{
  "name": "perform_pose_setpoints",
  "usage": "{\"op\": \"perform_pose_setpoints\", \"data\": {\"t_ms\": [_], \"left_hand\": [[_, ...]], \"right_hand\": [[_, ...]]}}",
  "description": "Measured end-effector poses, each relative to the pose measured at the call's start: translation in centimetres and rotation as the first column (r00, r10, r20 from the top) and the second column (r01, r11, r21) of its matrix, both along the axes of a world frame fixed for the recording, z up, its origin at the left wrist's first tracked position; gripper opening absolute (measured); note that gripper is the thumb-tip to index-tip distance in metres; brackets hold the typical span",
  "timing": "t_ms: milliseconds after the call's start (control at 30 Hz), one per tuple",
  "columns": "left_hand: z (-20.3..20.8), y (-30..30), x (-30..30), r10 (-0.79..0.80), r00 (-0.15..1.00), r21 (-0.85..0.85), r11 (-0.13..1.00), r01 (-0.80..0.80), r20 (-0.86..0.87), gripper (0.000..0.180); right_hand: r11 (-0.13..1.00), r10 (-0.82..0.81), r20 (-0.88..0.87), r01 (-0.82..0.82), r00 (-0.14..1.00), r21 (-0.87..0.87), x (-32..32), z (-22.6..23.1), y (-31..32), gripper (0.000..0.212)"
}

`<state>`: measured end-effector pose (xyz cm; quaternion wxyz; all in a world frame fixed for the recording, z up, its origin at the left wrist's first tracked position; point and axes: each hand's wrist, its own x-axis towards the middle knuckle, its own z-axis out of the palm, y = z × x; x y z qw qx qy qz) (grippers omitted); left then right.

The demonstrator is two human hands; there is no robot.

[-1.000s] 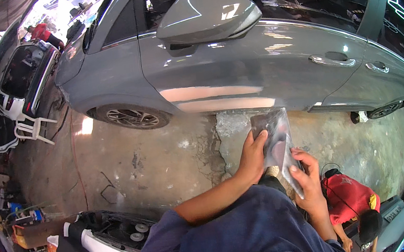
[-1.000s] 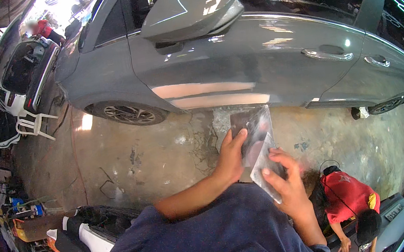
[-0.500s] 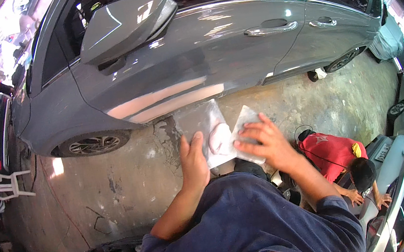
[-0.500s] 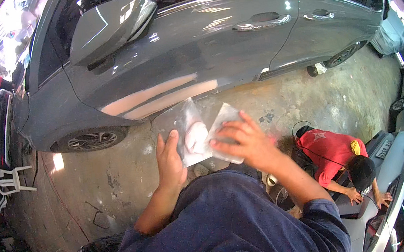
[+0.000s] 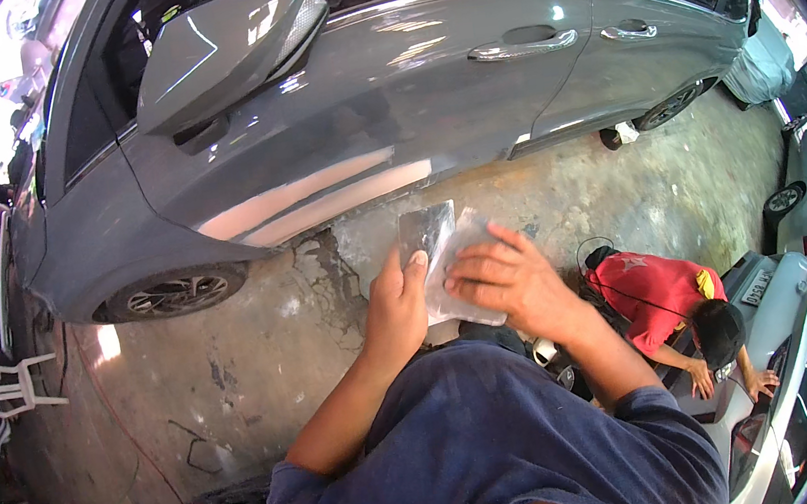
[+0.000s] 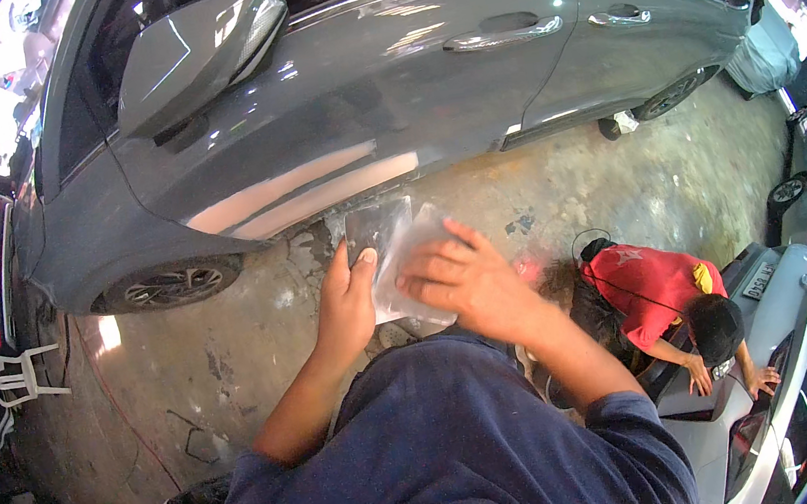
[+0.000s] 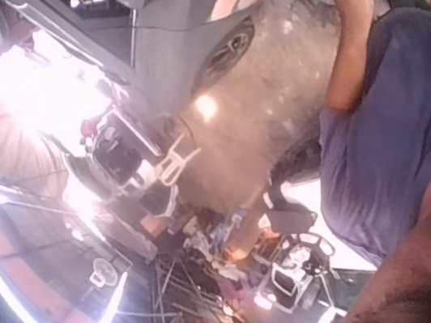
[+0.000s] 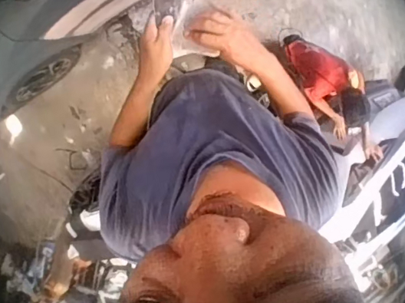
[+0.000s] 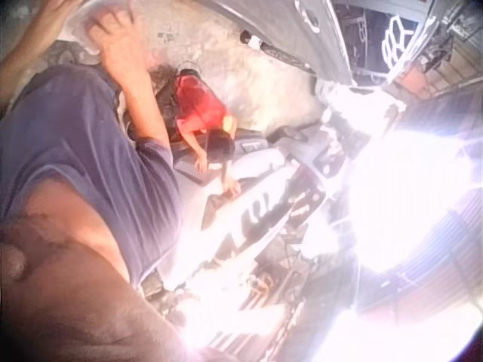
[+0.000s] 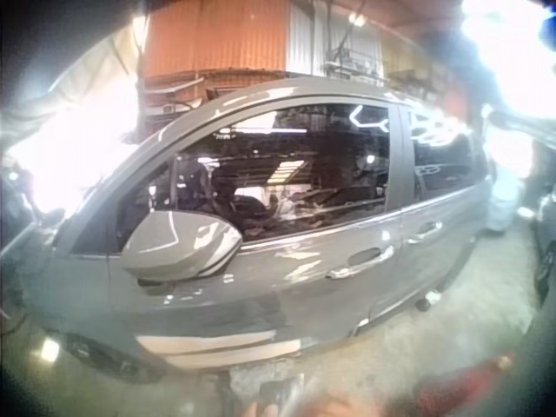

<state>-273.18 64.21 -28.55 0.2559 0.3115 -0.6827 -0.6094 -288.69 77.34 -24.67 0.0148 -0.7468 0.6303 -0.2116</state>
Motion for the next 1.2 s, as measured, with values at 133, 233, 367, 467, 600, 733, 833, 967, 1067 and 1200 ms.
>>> {"op": "perform_pose_setpoints", "data": {"t_ms": [133, 233, 367, 467, 600, 733, 833, 967, 1067, 1200], "left_hand": [[0.7, 0.0, 0.0, 0.057, 0.997, -0.049, 0.997, -0.054, 0.059, 0.034], [1.3, -0.1, -0.8, 0.147, 0.988, -0.124, 0.981, -0.151, -0.039, 0.036], [1.4, 0.2, -0.7, 0.168, 0.975, 0.011, 0.986, -0.169, -0.145, 0.036], [-0.6, 1.9, -1.7, 0.319, 0.882, 0.625, 0.780, -0.036, -0.347, 0.036], [-1.6, 4.6, -2.2, 0.434, 0.857, 0.805, 0.592, -0.038, -0.278, 0.028], [-2.5, 7.2, -2.1, 0.463, 0.844, 0.810, 0.583, -0.062, -0.269, 0.028], [-0.7, 9.3, -3.1, 0.351, 0.869, 0.646, 0.762, -0.049, -0.348, 0.030], [-0.3, 12.1, -3.9, 0.249, 0.920, 0.441, 0.892, -0.096, -0.303, 0.032], [0.1, 15.0, -4.4, 0.245, 0.920, 0.425, 0.900, -0.098, -0.306, 0.030], [1.6, 18.0, -5.3, 0.095, 0.961, 0.311, 0.950, -0.010, -0.260, 0.032]], "right_hand": [[0.996, 0.078, 0.053, -0.080, 0.996, 0.036, 2.4, -1.4, 1.7, 0.037], [0.990, 0.066, 0.065, -0.074, 0.996, 0.123, 1.9, -1.5, 2.5, 0.037], [1.000, -0.010, 0.282, 0.014, 0.959, -0.012, 0.8, 0.4, 4.1, 0.041], [0.992, 0.068, 0.484, -0.008, 0.873, -0.126, 1.5, 0.3, 4.7, 0.059], [0.999, -0.046, 0.442, 0.050, 0.896, 0.004, 0.6, -2.9, 5.6, 0.074], [0.971, -0.226, 0.163, 0.209, 0.960, 0.115, -5.6, -6.1, 9.2, 0.075], [0.972, -0.230, -0.003, 0.229, 0.973, -0.054, -5.8, -3.2, 11.2, 0.053], [0.980, -0.150, -0.021, 0.145, 0.988, -0.139, -4.5, -1.7, 14.6, 0.038], [0.967, -0.191, -0.017, 0.185, 0.981, -0.175, -6.5, 1.3, 17.1, 0.039], [0.995, -0.089, -0.049, 0.087, 0.995, -0.041, -5.3, 1.6, 20.9, 0.043]]}}
